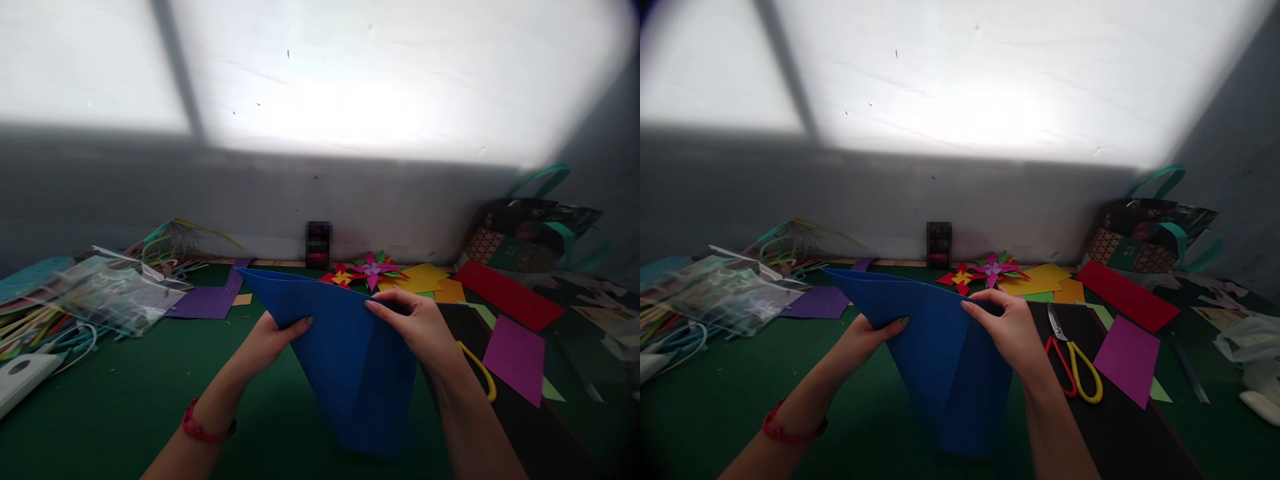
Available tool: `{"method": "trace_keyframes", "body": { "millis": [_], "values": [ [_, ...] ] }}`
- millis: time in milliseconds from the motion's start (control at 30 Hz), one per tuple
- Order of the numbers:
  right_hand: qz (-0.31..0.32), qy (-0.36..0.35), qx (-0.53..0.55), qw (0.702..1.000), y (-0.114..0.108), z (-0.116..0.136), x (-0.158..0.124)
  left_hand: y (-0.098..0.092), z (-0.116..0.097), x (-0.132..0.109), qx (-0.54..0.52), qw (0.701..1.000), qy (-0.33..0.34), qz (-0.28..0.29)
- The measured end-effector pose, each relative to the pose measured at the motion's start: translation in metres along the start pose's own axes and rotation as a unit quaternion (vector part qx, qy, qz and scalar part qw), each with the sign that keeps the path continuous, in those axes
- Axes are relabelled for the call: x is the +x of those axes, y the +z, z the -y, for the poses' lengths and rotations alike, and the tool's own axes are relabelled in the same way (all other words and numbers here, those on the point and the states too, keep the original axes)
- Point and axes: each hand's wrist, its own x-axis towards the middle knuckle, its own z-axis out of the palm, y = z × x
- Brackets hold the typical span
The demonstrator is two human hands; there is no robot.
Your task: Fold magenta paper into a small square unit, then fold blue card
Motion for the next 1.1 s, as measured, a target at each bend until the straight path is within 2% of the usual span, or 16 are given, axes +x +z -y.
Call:
{"method": "trace_keyframes", "body": {
  "millis": [467,1000,1100],
  "values": [
    [-0.003,-0.002,-0.003,1.000,0.0011,-0.0002,-0.0004,0.0004,0.0007,-0.0001,0.014,1.000,0.002,-0.011],
    [-0.016,-0.021,-0.011,1.000,-0.0003,0.0003,-0.0009,0.0024,0.0009,-0.0006,0.013,1.000,-0.006,0.005],
    [-0.010,-0.025,0.000,1.000,-0.0057,-0.0005,-0.0003,0.0013,0.0004,0.0003,0.032,0.999,0.004,-0.013]
  ]
}}
